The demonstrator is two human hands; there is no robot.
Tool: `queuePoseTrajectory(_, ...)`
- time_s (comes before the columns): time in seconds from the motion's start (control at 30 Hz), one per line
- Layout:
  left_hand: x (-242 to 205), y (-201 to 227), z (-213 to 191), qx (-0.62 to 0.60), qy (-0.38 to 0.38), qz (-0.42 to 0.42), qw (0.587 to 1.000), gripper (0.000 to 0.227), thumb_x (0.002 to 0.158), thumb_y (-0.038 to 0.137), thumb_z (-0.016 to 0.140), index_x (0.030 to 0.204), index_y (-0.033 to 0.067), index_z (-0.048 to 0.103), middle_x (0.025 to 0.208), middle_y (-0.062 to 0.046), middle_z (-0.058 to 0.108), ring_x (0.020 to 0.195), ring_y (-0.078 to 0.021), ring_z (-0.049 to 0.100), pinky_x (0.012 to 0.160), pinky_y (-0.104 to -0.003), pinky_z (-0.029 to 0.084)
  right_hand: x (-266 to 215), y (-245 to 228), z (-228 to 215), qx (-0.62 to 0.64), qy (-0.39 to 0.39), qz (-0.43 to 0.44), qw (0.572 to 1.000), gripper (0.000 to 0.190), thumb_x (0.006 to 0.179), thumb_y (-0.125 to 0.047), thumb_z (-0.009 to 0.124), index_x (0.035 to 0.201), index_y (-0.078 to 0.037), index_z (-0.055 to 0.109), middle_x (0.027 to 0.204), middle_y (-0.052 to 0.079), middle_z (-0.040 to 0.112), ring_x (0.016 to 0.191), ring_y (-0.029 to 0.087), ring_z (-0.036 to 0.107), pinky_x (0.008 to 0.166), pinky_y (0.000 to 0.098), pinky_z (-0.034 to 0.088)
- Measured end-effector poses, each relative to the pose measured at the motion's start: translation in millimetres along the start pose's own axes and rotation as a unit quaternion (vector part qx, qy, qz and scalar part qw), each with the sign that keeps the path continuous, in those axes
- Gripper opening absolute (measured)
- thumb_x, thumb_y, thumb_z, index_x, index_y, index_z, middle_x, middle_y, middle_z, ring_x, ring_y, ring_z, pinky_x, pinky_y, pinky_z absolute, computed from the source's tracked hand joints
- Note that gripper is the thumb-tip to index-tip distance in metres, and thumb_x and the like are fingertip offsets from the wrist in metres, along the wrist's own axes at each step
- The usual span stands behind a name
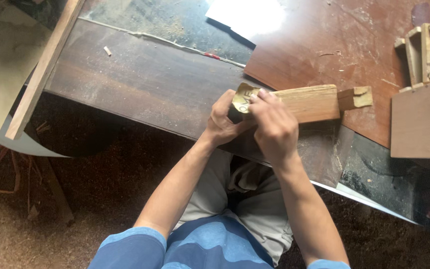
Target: The person sits on the floor and sands a small wooden block using a piece of sandpaper. They hold the block with their left hand and rub the sandpaper against its surfaces with their right hand, rotating the block to sand different sides.
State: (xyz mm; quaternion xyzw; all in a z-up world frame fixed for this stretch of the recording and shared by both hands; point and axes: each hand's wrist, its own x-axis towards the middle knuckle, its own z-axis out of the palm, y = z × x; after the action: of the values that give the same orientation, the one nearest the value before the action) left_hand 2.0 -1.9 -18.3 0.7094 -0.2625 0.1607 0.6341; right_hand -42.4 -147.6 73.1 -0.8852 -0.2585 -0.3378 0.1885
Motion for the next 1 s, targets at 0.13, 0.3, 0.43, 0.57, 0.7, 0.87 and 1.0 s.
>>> queuePoseTrajectory(0.13, 3.7, 7.3, -2.9, 0.023, 0.014, 0.015, 1.0, 0.038, 0.088, 0.022, 0.085, 0.116, 0.0056, 0.066, 0.109, -0.008, 0.068, 0.098, -0.0209, 0.071, 0.086, -0.033, 0.059, 6.5, 0.9, -2.8, 0.036, -0.026, -0.059, 0.997, 0.019, 0.089, 0.009, 0.062, 0.104, 0.0, 0.071, 0.11, 0.016, 0.076, 0.114, 0.03, 0.073, 0.103, 0.045, 0.058)
queuePoseTrajectory(0.3, 3.8, 7.6, -4.0, 0.003, 0.006, 0.004, 1.0, 0.046, 0.082, 0.027, 0.091, 0.113, 0.0048, 0.064, 0.105, -0.007, 0.066, 0.096, -0.0224, 0.068, 0.084, -0.035, 0.056, 5.8, -0.8, -8.7, 0.029, 0.008, -0.008, 1.0, 0.02, 0.093, 0.012, 0.061, 0.108, 0.002, 0.072, 0.11, 0.016, 0.076, 0.116, 0.031, 0.073, 0.101, 0.0428, 0.059)
queuePoseTrajectory(0.43, 4.3, 5.5, -4.6, -0.036, 0.002, -0.004, 0.999, 0.046, 0.087, 0.027, 0.087, 0.12, 0.0049, 0.065, 0.109, -0.006, 0.067, 0.099, -0.0197, 0.069, 0.086, -0.034, 0.058, 8.3, 1.0, -10.2, 0.041, -0.022, -0.06, 0.997, 0.019, 0.09, 0.008, 0.061, 0.104, -0.001, 0.072, 0.109, 0.016, 0.076, 0.113, 0.031, 0.073, 0.1, 0.0455, 0.06)
queuePoseTrajectory(0.57, 0.1, 4.7, -2.6, -0.008, 0.004, -0.03, 1.0, 0.05, 0.08, 0.027, 0.093, 0.115, 0.0044, 0.066, 0.102, -0.006, 0.065, 0.092, -0.0176, 0.066, 0.08, -0.034, 0.055, 6.6, 1.0, -9.9, 0.047, 0.01, -0.028, 0.998, 0.02, 0.092, 0.009, 0.061, 0.107, 0.001, 0.072, 0.108, 0.018, 0.075, 0.113, 0.033, 0.073, 0.102, 0.0454, 0.06)
queuePoseTrajectory(0.7, 3.9, -0.7, -2.6, -0.015, 0.01, 0.014, 1.0, 0.041, 0.089, 0.022, 0.086, 0.12, 0.0056, 0.065, 0.11, -0.005, 0.068, 0.099, -0.0161, 0.071, 0.086, -0.031, 0.06, 7.6, 3.8, -8.1, 0.031, -0.018, -0.067, 0.997, 0.017, 0.092, 0.006, 0.063, 0.101, -0.005, 0.071, 0.109, 0.013, 0.078, 0.112, 0.03, 0.074, 0.102, 0.0466, 0.058)
queuePoseTrajectory(0.87, -1.1, -8.5, 1.8, 0.031, 0.013, 0.046, 0.998, 0.042, 0.088, 0.021, 0.088, 0.115, 0.0032, 0.061, 0.105, -0.005, 0.066, 0.093, -0.0162, 0.068, 0.079, -0.03, 0.057, -3.2, 4.0, -6.2, 0.029, -0.007, -0.031, 0.999, 0.015, 0.094, 0.007, 0.064, 0.105, -0.001, 0.072, 0.111, 0.016, 0.077, 0.113, 0.031, 0.073, 0.101, 0.0438, 0.057)
queuePoseTrajectory(1.0, 3.0, -6.8, 2.9, -0.022, 0.004, -0.015, 1.0, 0.041, 0.087, 0.028, 0.085, 0.116, 0.0063, 0.065, 0.11, -0.004, 0.067, 0.095, -0.0137, 0.07, 0.08, -0.029, 0.06, -2.8, 8.8, -4.0, 0.055, -0.012, -0.059, 0.997, 0.013, 0.094, 0.007, 0.065, 0.1, -0.003, 0.07, 0.111, 0.014, 0.077, 0.114, 0.03, 0.073, 0.106, 0.0457, 0.057)
